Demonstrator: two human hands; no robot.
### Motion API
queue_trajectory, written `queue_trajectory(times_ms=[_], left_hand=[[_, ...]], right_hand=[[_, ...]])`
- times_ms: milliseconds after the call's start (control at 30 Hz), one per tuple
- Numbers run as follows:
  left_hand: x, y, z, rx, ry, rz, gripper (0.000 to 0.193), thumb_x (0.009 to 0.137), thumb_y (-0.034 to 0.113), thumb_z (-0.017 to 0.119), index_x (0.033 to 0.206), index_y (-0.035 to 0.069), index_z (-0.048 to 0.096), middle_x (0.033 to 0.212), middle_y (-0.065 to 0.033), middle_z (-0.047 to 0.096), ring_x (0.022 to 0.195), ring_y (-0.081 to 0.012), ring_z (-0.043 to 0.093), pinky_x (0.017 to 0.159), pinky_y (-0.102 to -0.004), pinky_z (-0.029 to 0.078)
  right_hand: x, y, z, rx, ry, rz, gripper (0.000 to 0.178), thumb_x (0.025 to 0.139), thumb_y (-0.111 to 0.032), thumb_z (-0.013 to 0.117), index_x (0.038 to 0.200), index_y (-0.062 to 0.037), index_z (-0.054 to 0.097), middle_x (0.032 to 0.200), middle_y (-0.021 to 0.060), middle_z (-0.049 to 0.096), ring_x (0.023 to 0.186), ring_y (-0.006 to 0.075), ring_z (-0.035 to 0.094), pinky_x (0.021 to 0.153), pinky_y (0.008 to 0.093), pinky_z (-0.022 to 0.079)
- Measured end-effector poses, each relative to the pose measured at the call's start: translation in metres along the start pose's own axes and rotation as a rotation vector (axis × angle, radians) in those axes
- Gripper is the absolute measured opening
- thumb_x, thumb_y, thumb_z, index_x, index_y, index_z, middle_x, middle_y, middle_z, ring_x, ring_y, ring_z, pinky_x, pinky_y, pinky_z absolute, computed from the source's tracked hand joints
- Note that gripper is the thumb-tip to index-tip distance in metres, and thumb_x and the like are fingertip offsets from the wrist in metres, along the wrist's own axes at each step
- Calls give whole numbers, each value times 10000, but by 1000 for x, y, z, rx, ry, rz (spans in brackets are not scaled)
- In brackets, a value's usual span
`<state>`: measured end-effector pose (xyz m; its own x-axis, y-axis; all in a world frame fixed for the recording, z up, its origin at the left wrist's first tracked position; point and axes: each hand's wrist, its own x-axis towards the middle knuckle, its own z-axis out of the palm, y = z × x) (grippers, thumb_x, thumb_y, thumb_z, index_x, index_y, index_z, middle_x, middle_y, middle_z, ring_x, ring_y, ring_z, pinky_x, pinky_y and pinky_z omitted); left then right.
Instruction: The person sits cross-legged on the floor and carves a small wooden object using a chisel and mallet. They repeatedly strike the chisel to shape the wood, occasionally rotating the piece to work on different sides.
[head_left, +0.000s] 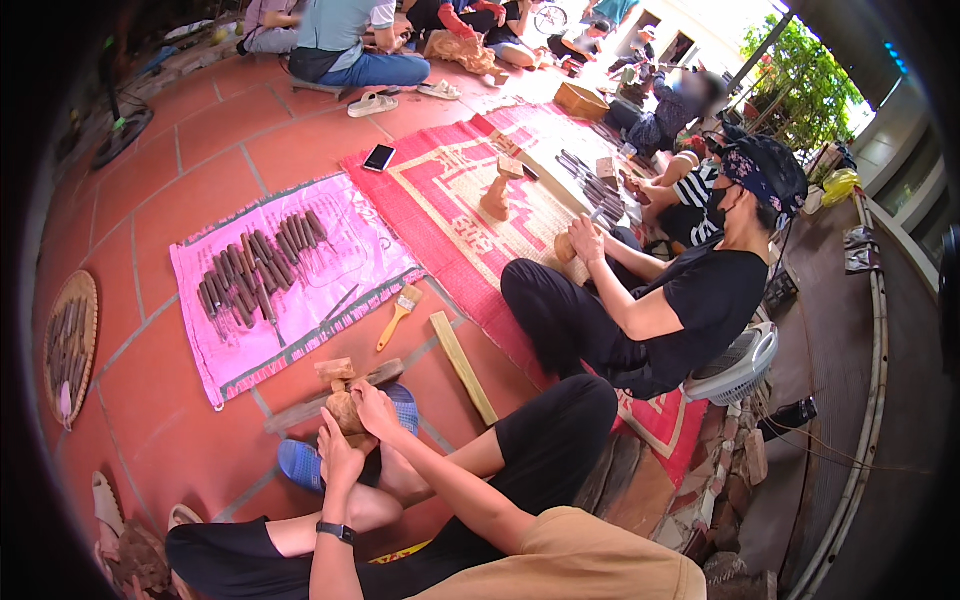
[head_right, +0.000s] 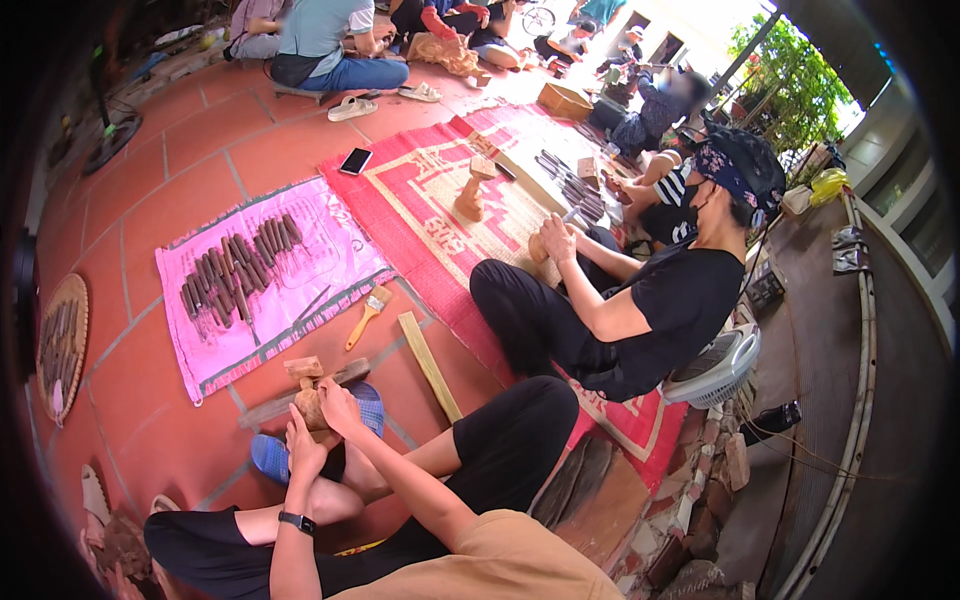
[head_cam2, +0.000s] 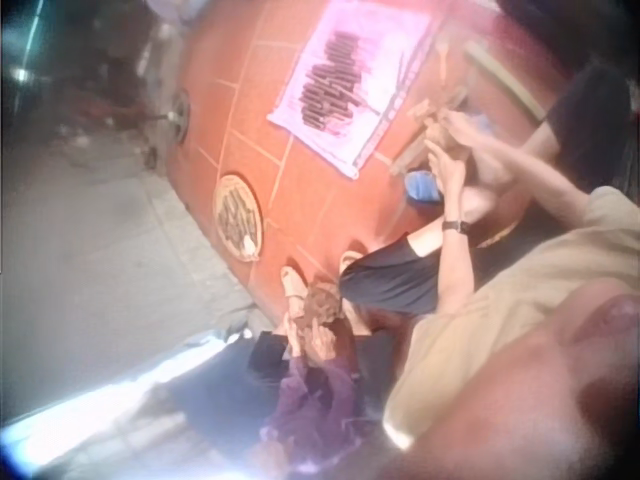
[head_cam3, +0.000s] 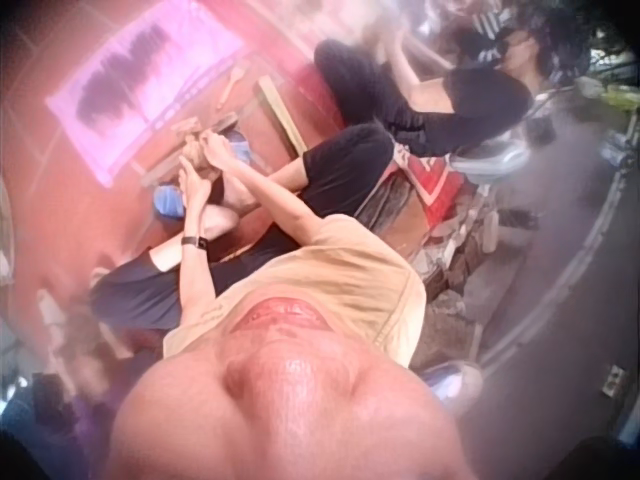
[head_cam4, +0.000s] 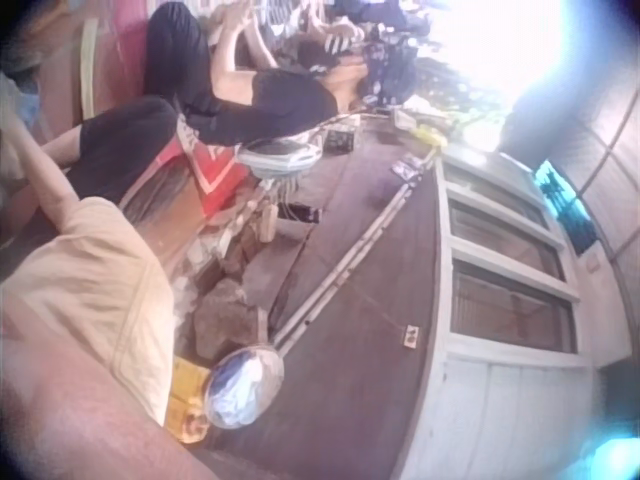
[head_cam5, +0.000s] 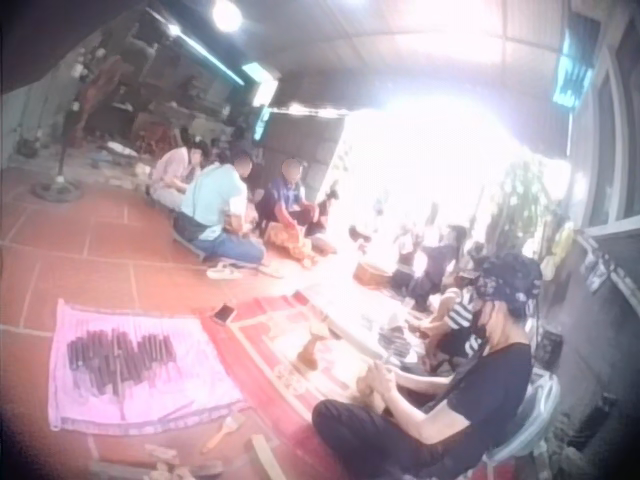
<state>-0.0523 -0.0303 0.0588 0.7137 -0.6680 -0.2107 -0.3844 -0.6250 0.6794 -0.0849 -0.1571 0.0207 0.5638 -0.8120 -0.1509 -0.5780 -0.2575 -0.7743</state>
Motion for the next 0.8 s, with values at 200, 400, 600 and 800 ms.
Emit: queue_trajectory(times_ms=[200, 400, 600, 800], left_hand=[[0, -20, 0, 5, 41, 37, 1214, 639, 449, 823, 1481, -12, 79, 1203, -277, 456, 1100, -463, 459, 940, -497, 381], [3, -23, 2, 35, 38, 18, 1254, 614, 477, 830, 1482, -16, 70, 1250, -285, 436, 1148, -461, 446, 965, -488, 383], [5, -13, 5, -6, 16, 24, 1224, 636, 445, 823, 1483, -9, 64, 1240, -283, 438, 1124, -454, 450, 960, -502, 364], [2, -15, -2, 16, -4, -10, 1222, 638, 438, 827, 1493, 11, 65, 1243, -260, 445, 1154, -445, 441, 962, -490, 383]], right_hand=[[-6, -30, -11, -118, -49, -11, 215, 932, -244, 491, 1004, -73, 599, 924, 221, 658, 914, 427, 618, 767, 519, 484], [-5, -21, -6, -165, -64, 21, 237, 943, -250, 481, 1026, -64, 604, 939, 227, 656, 905, 436, 617, 770, 525, 484], [0, -4, -6, -92, -32, 4, 256, 939, -264, 490, 1027, -64, 624, 945, 222, 657, 927, 422, 616, 786, 508, 482], [-7, -9, -1, -43, -11, 0, 254, 941, -249, 470, 1037, -55, 602, 933, 253, 649, 904, 442, 616, 777, 529, 480]])
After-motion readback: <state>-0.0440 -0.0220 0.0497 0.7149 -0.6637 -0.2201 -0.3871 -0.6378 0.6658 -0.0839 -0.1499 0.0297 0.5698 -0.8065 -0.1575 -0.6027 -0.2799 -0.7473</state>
